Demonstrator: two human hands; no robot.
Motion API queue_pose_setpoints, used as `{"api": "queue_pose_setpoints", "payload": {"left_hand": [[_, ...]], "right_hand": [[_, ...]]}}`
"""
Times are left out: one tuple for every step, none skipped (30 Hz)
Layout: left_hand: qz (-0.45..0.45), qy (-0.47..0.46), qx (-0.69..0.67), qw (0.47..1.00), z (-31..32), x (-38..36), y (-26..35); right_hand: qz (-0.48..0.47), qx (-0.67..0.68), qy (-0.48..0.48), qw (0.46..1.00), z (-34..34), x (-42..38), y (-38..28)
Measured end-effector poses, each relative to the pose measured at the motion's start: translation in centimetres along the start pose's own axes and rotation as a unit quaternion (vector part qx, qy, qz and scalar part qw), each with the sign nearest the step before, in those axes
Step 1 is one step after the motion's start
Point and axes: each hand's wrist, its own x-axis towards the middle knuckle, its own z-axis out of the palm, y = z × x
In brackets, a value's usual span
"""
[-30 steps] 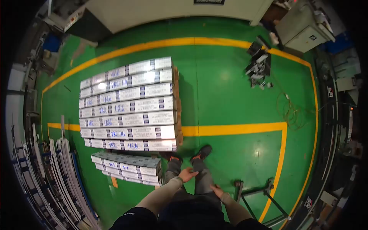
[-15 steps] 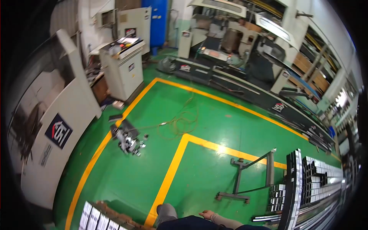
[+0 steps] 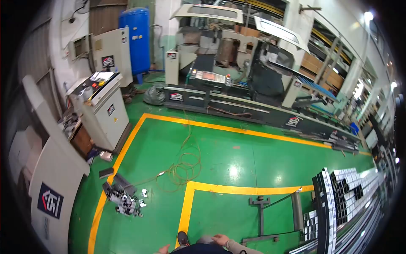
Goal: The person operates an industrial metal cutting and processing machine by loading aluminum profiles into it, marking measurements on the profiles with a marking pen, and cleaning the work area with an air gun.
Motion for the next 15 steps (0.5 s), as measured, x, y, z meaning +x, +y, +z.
{"api": "queue_pose_setpoints", "payload": {"left_hand": [[0.009,-0.01,-0.01,1.0,0.7,1.7,3.9],[0.047,0.001,0.0,0.999,2.2,2.5,8.9],[0.086,0.014,0.011,0.996,4.4,0.1,15.7],[0.118,0.017,0.015,0.993,6.1,1.8,21.2],[0.15,0.02,0.019,0.988,7.9,3.0,26.7],[0.19,0.024,0.04,0.981,9.9,3.7,32.0],[0.229,0.028,0.058,0.971,12.2,4.5,37.1],[0.26,0.036,0.092,0.961,14.3,5.5,41.8],[0.29,0.046,0.126,0.948,16.5,6.5,45.7],[0.307,0.059,0.1,0.945,19.1,7.3,48.8],[0.324,0.072,0.075,0.94,21.8,7.8,51.6],[0.344,0.085,0.049,0.934,24.3,7.9,54.5],[0.323,0.049,0.051,0.944,26.6,7.1,56.9],[0.303,0.01,0.051,0.952,29.3,5.7,58.6],[0.278,-0.03,0.05,0.959,32.0,4.7,60.3]], "right_hand": [[-0.013,0.08,0.024,0.996,-1.6,0.5,-2.6],[-0.003,0.142,0.04,0.989,-2.8,1.8,-4.3],[0.005,0.2,0.057,0.978,-4.3,3.6,-5.5],[0.01,0.256,0.075,0.964,-6.3,5.4,-6.5],[0.017,0.223,0.109,0.969,-8.2,6.5,-7.2],[0.022,0.188,0.141,0.972,-10.3,7.2,-7.8],[0.027,0.149,0.172,0.973,-12.8,8.5,-8.1],[0.058,0.132,0.18,0.973,-15.5,10.2,-7.7],[0.088,0.114,0.186,0.972,-18.0,11.6,-6.8],[0.116,0.097,0.191,0.97,-20.1,13.7,-5.1],[0.133,0.102,0.197,0.966,-22.3,16.1,-2.3],[0.148,0.108,0.203,0.962,-24.7,18.5,0.6],[0.152,0.128,0.208,0.958,-27.3,20.2,2.8],[0.156,0.147,0.214,0.953,-30.7,22.0,3.8],[0.163,0.145,0.221,0.951,-34.8,23.2,2.8]]}}
